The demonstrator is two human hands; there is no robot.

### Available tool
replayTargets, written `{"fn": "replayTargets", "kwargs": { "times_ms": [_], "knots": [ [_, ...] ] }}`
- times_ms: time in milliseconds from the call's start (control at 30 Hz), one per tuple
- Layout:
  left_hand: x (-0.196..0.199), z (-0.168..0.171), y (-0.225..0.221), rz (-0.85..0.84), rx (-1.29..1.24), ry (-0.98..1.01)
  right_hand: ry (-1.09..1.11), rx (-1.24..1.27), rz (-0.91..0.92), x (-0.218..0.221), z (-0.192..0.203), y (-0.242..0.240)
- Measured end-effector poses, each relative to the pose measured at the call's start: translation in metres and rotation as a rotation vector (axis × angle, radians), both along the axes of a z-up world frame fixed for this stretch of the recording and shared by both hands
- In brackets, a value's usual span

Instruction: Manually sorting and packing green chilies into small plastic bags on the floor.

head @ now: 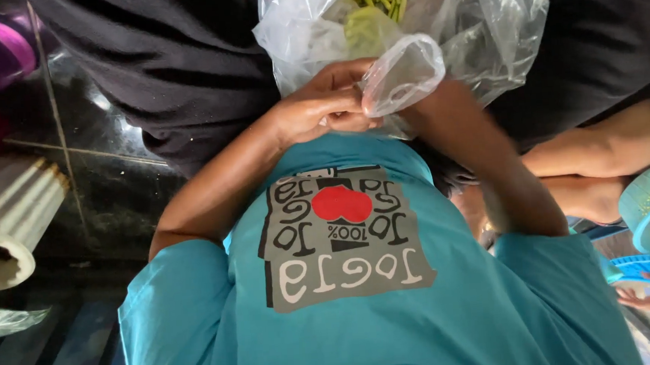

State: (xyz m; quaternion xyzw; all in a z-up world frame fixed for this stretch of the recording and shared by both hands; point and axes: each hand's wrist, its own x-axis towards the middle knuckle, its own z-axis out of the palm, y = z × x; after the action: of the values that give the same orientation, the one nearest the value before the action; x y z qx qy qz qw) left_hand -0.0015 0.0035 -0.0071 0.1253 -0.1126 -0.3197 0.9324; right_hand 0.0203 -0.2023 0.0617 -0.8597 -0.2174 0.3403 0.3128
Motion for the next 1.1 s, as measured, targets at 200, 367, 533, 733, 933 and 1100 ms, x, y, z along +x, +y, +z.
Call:
{"fn": "replayTargets", "kwargs": {
  "times_ms": [200,367,533,733,933,1100],
  "knots": [
    [-0.013,-0.016,0.001,-0.145,0.161,-0.003,-0.301,0.195,0.143,0.009,0.134,-0.014],
    [-0.010,-0.009,0.002,-0.152,0.167,-0.055,-0.312,0.267,-0.143,0.022,0.106,-0.007],
    [-0.024,-0.017,-0.001,-0.234,0.157,-0.060,-0.309,0.206,-0.037,0.077,0.006,-0.008],
    [-0.017,-0.004,0.003,-0.260,0.116,-0.146,-0.135,-0.013,0.112,0.113,-0.143,0.020],
    [-0.014,-0.001,0.014,-0.291,0.099,-0.151,-0.047,-0.322,0.262,0.109,-0.196,0.009],
    [-0.003,0.000,0.010,-0.279,0.051,-0.175,-0.267,-0.238,0.319,0.105,-0.220,-0.015]
  ]
}}
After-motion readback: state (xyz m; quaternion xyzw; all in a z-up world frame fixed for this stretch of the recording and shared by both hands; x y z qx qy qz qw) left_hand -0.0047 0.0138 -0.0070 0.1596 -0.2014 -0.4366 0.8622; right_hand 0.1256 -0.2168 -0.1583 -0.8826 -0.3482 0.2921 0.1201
